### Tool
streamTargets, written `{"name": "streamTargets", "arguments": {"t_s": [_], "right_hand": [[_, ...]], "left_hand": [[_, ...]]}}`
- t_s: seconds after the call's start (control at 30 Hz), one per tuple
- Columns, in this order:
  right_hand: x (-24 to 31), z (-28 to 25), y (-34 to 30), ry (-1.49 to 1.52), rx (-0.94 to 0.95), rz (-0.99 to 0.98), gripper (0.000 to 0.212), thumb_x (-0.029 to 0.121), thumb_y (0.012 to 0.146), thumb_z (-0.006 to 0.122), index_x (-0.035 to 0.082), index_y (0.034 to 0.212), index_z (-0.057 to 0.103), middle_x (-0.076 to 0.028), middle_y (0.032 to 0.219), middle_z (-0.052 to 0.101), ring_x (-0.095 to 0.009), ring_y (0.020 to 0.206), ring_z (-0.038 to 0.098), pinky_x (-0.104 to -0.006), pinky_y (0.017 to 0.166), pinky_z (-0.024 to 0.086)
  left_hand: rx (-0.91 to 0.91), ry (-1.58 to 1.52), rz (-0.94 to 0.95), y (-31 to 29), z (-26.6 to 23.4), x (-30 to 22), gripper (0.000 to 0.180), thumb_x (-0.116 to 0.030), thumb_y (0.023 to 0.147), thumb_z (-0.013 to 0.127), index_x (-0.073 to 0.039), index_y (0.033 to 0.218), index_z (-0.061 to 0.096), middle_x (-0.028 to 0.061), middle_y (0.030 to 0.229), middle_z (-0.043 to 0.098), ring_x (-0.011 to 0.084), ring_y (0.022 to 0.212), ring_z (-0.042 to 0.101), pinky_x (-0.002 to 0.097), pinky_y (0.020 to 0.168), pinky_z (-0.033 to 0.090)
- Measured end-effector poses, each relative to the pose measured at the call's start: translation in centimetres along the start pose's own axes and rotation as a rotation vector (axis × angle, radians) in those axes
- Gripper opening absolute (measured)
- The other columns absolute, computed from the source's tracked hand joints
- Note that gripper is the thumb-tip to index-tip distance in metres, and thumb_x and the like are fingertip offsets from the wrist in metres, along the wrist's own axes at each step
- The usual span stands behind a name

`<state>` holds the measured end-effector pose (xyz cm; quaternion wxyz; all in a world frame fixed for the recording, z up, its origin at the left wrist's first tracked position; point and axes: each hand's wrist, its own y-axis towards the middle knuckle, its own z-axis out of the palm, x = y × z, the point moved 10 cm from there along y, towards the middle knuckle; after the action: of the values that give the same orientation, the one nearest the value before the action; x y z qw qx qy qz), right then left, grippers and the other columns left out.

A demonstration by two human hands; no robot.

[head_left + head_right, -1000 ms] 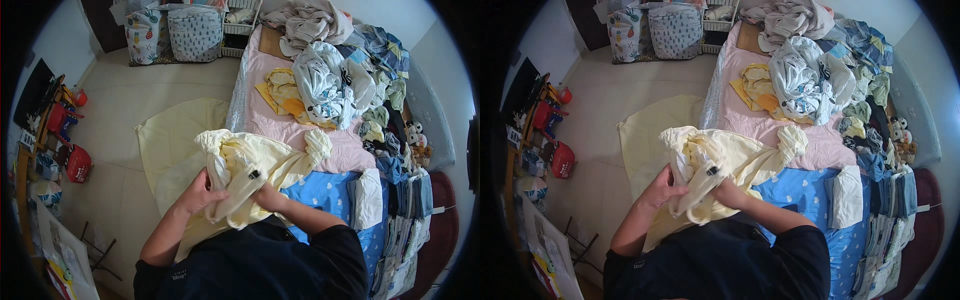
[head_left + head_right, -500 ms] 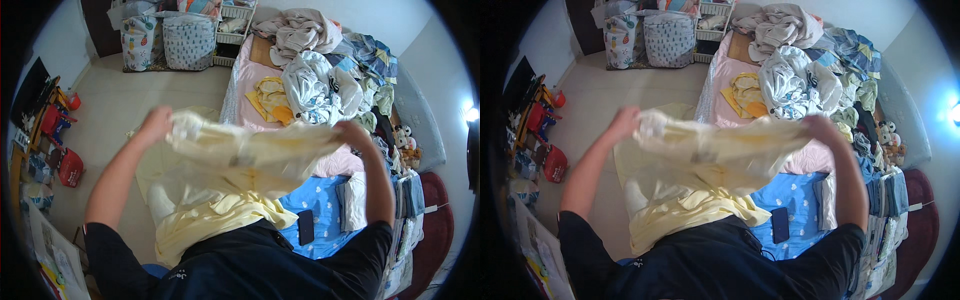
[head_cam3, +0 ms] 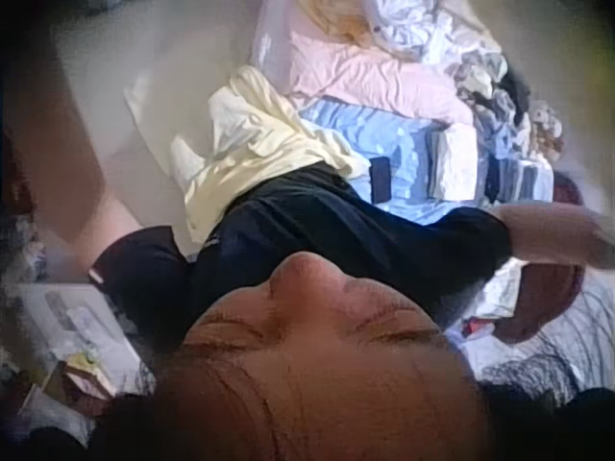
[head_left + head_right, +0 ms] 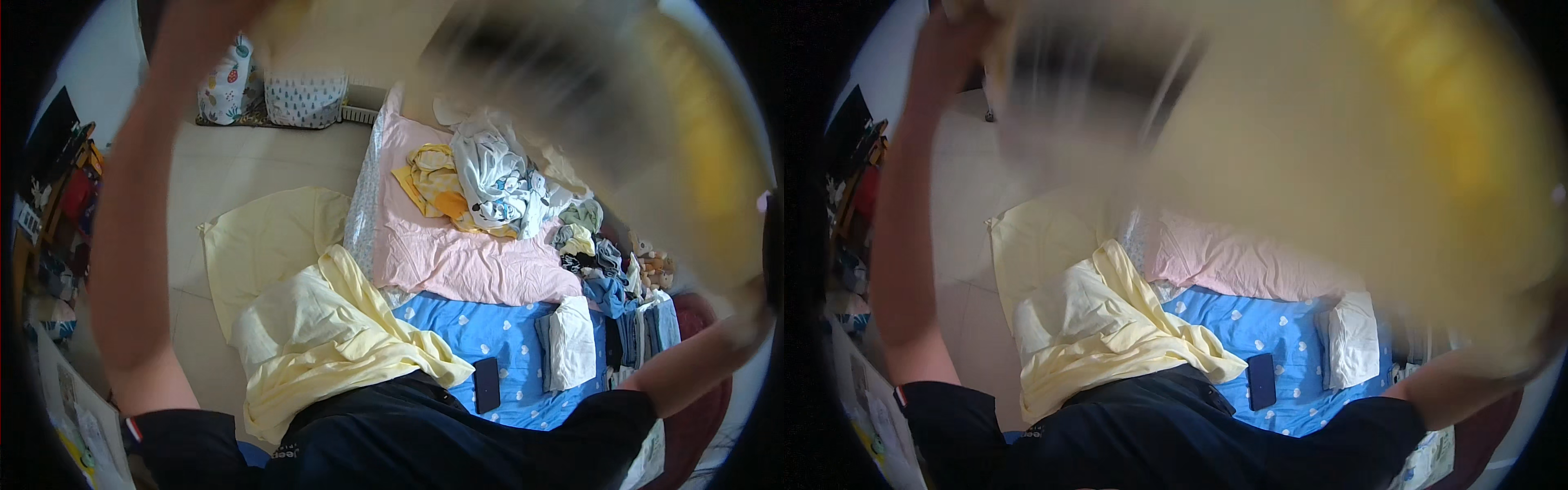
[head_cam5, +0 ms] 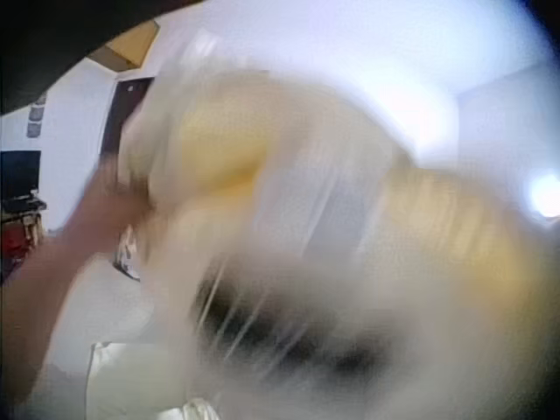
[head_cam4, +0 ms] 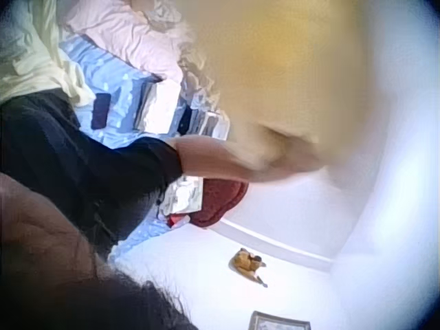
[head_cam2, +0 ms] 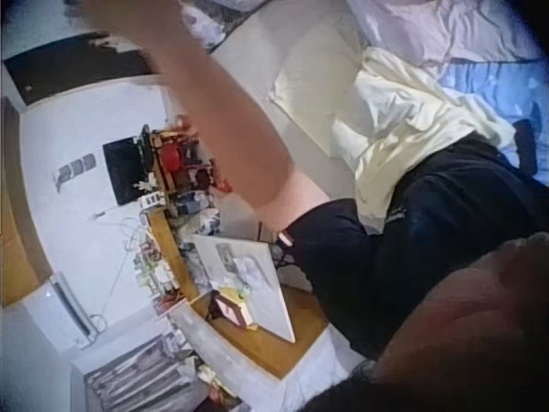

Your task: Fold a pair of yellow trousers and place them on a pile of folded clothes.

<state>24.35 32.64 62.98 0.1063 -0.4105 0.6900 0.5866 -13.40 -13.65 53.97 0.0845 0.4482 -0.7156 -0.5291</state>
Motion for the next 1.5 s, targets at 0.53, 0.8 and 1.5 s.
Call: {"name": "streamTargets", "arguments": {"t_s": [0.53, 0.8, 1.5], "right_hand": [[45.4, 2.4, -24.6, 1.902, 1.533, -0.862, 0.051, 0.006, 0.078, 0.054, 0.001, 0.129, 0.053, -0.017, 0.121, 0.059, -0.028, 0.107, 0.058, -0.0356, 0.093, 0.046], [46.3, 0.9, -27.2, 1.879, 1.781, -0.978, 0.057, 0.023, 0.086, 0.063, 0.0, 0.134, 0.044, -0.017, 0.104, 0.064, -0.024, 0.09, 0.062, -0.0339, 0.079, 0.049], [53.8, -4.4, -30.0, 2.084, 1.339, -0.886, 0.055, 0.021, 0.086, 0.063, -0.001, 0.132, 0.044, -0.021, 0.118, 0.049, -0.031, 0.098, 0.059, -0.0374, 0.087, 0.048]], "left_hand": [[1.067, -0.35, -0.35, -35.5, 13.4, 8.0, 0.034, 0.011, 0.07, 0.058, -0.002, 0.1, 0.066, 0.0109, 0.093, 0.058, 0.0246, 0.083, 0.059, 0.0321, 0.075, 0.047], [1.462, -0.263, -0.667, -42.4, 12.3, 8.3, 0.031, -0.009, 0.068, 0.069, -0.003, 0.098, 0.066, 0.0095, 0.095, 0.059, 0.0213, 0.086, 0.059, 0.0312, 0.077, 0.045], [1.5, -0.504, -0.237, -47.5, 15.3, -5.2, 0.023, -0.013, 0.074, 0.066, -0.004, 0.095, 0.062, 0.0161, 0.078, 0.066, 0.0332, 0.075, 0.066, 0.0392, 0.067, 0.051]]}}
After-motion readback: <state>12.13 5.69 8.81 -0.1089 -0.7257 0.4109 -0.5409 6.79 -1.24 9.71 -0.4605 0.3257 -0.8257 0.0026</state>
